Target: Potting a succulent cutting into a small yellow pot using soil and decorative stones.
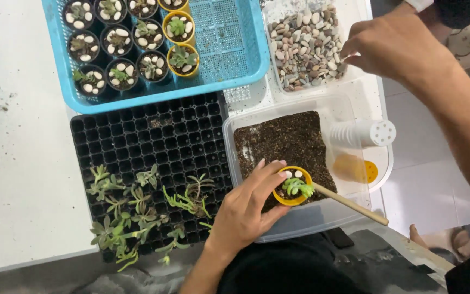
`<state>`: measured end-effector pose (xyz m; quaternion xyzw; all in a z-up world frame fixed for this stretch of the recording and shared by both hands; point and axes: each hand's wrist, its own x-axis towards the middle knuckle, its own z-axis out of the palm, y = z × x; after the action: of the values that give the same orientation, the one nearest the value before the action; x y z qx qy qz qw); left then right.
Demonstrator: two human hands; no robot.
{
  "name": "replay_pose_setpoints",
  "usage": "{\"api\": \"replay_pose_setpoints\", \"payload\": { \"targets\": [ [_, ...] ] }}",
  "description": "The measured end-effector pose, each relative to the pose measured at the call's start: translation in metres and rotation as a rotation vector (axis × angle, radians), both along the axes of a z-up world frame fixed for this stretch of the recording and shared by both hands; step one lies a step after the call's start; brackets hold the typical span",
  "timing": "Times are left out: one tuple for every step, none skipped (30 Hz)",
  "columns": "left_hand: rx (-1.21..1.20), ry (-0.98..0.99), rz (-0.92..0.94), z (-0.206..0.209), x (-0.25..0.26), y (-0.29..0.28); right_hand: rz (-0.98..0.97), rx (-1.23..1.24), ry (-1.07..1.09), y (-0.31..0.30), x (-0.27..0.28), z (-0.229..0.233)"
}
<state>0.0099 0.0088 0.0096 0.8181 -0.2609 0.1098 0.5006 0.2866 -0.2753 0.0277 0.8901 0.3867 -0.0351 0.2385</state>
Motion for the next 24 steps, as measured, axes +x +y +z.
{"api": "replay_pose_setpoints", "payload": {
  "targets": [
    [-0.003, 0.001, -0.003, -0.001, 0.001, 0.0, -0.003, -0.003, 0.001, 0.003, 0.001, -0.002],
    [-0.006, 0.013, -0.008, -0.001, 0.001, 0.0, -0.1, -0.026, 0.05, 0.006, 0.001, -0.006],
    [-0.009, 0.025, -0.012, -0.001, 0.001, 0.0, -0.198, -0.048, 0.098, 0.009, 0.001, -0.009],
    [-0.01, 0.024, -0.013, -0.001, 0.002, 0.001, -0.198, -0.049, 0.097, 0.007, 0.003, -0.014],
    [-0.022, 0.025, -0.011, 0.0, 0.002, 0.001, -0.137, -0.056, 0.029, 0.005, 0.004, -0.019],
    [-0.035, 0.028, -0.011, 0.0, 0.002, 0.001, -0.08, -0.064, -0.037, 0.003, 0.004, -0.024],
    [-0.037, 0.03, -0.014, 0.0, 0.005, 0.001, -0.082, -0.067, -0.035, 0.004, 0.007, -0.025],
    [-0.037, 0.025, -0.022, 0.001, 0.006, 0.001, -0.08, -0.087, -0.026, 0.005, 0.009, -0.027],
    [-0.037, 0.019, -0.029, 0.001, 0.006, 0.002, -0.077, -0.106, -0.017, 0.006, 0.01, -0.029],
    [-0.038, 0.022, -0.027, 0.0, 0.006, 0.002, -0.075, -0.108, -0.014, 0.007, 0.011, -0.032],
    [-0.044, 0.032, -0.031, 0.0, 0.006, 0.002, -0.07, -0.075, -0.025, 0.008, 0.012, -0.034],
    [-0.049, 0.039, -0.036, 0.0, 0.007, 0.003, -0.066, -0.042, -0.041, 0.01, 0.014, -0.036],
    [-0.05, 0.038, -0.034, -0.001, 0.007, 0.003, -0.064, -0.043, -0.041, 0.014, 0.012, -0.033],
    [-0.049, 0.039, -0.036, -0.001, 0.007, 0.003, -0.069, -0.042, -0.026, 0.018, 0.01, -0.029],
    [-0.047, 0.04, -0.038, -0.001, 0.007, 0.003, -0.075, -0.04, -0.011, 0.023, 0.007, -0.025],
    [-0.047, 0.042, -0.039, -0.002, 0.007, 0.003, -0.075, -0.041, -0.009, 0.019, 0.008, -0.03],
    [-0.054, 0.044, -0.031, -0.002, 0.007, 0.003, -0.024, -0.048, -0.069, 0.016, 0.009, -0.035],
    [-0.06, 0.045, -0.026, -0.003, 0.006, 0.003, 0.024, -0.055, -0.13, 0.012, 0.01, -0.04],
    [-0.06, 0.047, -0.029, -0.004, 0.005, 0.002, 0.022, -0.055, -0.129, 0.009, 0.01, -0.042],
    [-0.096, 0.055, -0.024, -0.005, 0.004, 0.002, 0.039, -0.034, -0.135, 0.008, 0.011, -0.044],
    [-0.132, 0.063, -0.019, -0.006, 0.003, 0.002, 0.056, -0.014, -0.142, 0.007, 0.011, -0.045],
    [-0.131, 0.062, -0.012, -0.005, 0.006, 0.002, 0.062, -0.012, -0.143, 0.011, 0.009, -0.034],
    [-0.122, 0.051, -0.007, -0.004, 0.007, 0.002, 0.015, -0.002, -0.076, 0.017, 0.006, -0.024],
    [-0.112, 0.058, 0.01, -0.002, 0.002, 0.002, -0.022, 0.011, 0.01, 0.024, 0.0, -0.017]
  ]
}}
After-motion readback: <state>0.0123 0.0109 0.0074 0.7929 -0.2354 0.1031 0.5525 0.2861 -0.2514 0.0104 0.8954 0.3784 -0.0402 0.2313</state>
